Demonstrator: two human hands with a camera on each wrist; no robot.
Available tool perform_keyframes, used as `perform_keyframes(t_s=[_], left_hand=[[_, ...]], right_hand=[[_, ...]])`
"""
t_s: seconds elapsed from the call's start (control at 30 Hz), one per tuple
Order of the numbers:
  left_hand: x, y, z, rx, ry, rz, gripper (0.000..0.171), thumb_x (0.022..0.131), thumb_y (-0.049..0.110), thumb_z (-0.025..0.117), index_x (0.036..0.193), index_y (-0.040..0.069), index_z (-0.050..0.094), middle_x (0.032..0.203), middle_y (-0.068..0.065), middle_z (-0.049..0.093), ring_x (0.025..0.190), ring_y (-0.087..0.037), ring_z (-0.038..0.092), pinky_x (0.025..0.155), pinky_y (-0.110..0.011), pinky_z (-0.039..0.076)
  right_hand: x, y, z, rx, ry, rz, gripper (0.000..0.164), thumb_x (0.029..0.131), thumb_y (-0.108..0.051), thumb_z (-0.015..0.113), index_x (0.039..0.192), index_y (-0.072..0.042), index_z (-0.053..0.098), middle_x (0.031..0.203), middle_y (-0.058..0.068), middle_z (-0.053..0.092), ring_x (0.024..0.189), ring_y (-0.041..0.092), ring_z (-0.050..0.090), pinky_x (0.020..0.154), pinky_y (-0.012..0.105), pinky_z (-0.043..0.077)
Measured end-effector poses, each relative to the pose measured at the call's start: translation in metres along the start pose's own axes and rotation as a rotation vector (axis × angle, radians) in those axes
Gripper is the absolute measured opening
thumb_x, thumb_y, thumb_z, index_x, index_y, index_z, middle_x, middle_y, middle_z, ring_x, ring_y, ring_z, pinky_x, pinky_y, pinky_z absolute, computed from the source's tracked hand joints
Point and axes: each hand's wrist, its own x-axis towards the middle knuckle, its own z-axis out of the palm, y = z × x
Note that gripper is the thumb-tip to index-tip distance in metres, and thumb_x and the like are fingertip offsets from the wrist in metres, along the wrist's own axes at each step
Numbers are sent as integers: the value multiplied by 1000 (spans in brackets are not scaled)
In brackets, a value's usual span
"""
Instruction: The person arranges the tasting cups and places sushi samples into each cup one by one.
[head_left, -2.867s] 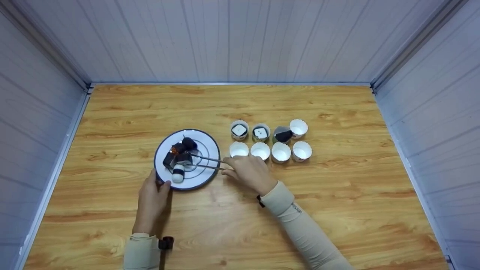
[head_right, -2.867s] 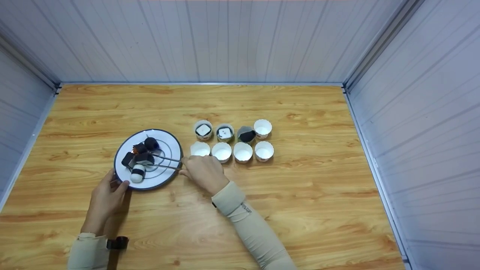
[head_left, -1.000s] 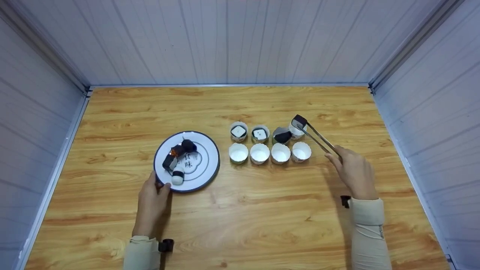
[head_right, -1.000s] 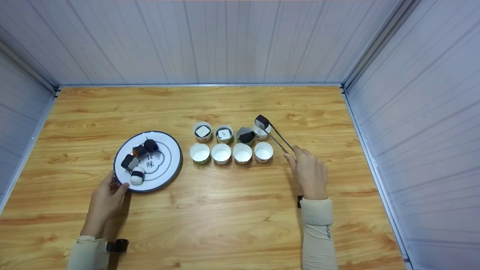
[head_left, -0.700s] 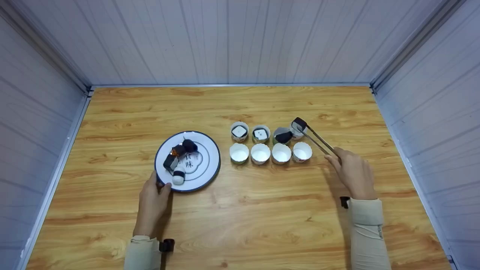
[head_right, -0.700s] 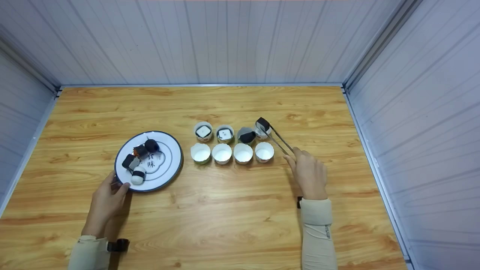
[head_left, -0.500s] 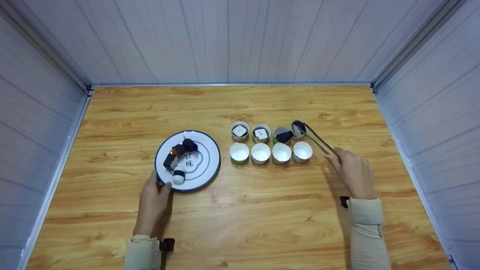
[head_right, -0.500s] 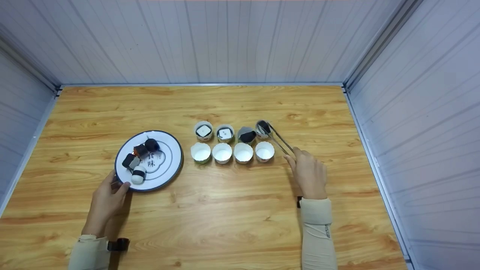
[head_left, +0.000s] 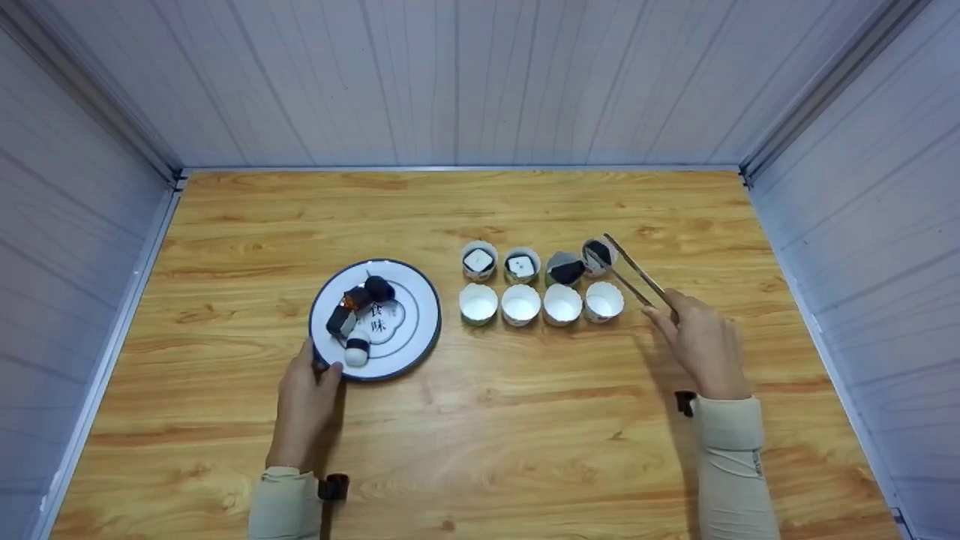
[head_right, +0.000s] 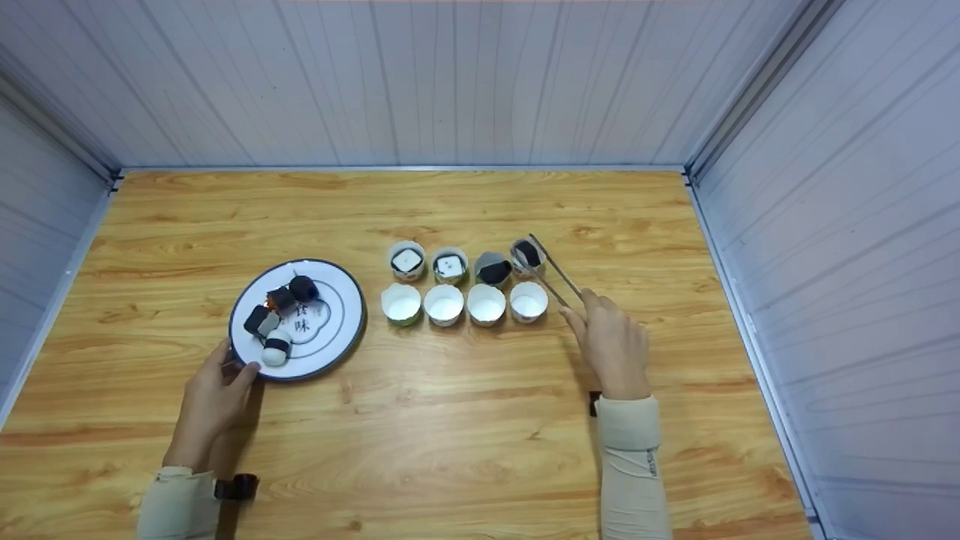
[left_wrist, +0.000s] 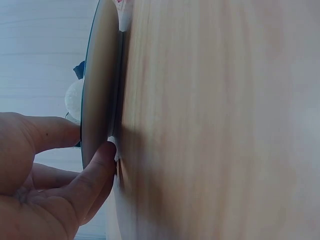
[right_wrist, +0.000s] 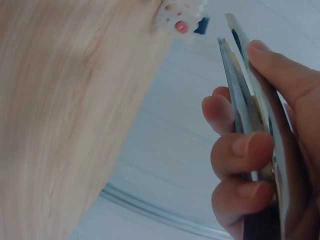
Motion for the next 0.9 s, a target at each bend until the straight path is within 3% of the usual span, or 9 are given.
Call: perform_keyframes(t_s=[0.23,0.4,0.57,0.7,0.9], left_hand=[[1,1,1,3,3,-12,65,103,10,52,157,-3,17,152,-30,33,143,-39,31,116,-50,30],[1,1,1,-2,-1,-23,66,103,10,51,157,-4,16,151,-31,34,142,-40,32,116,-51,30],[0,2,1,-9,-8,-32,67,104,9,51,157,-3,13,151,-31,34,141,-39,33,116,-51,30],[0,3,1,-14,-13,-39,67,104,9,51,158,-3,13,150,-31,35,141,-39,34,116,-50,31],[0,3,1,-11,-10,-25,65,104,8,51,158,-3,15,151,-30,35,141,-39,34,116,-51,31]], right_hand=[[11,-33,2,35,-7,-53,49,90,-40,75,126,-7,68,78,6,66,53,19,53,40,36,42],[18,-65,10,84,-33,-105,51,88,-43,75,127,-11,69,81,5,67,64,20,60,48,39,49],[23,-103,22,84,-58,-205,49,89,-46,73,128,-17,69,82,2,68,63,18,59,48,37,49],[26,-134,29,67,-67,-297,48,90,-48,70,124,-15,71,80,1,67,60,17,58,46,36,47],[31,-172,39,54,-114,-361,45,91,-52,67,122,-18,71,73,-4,63,55,14,53,41,33,43]])
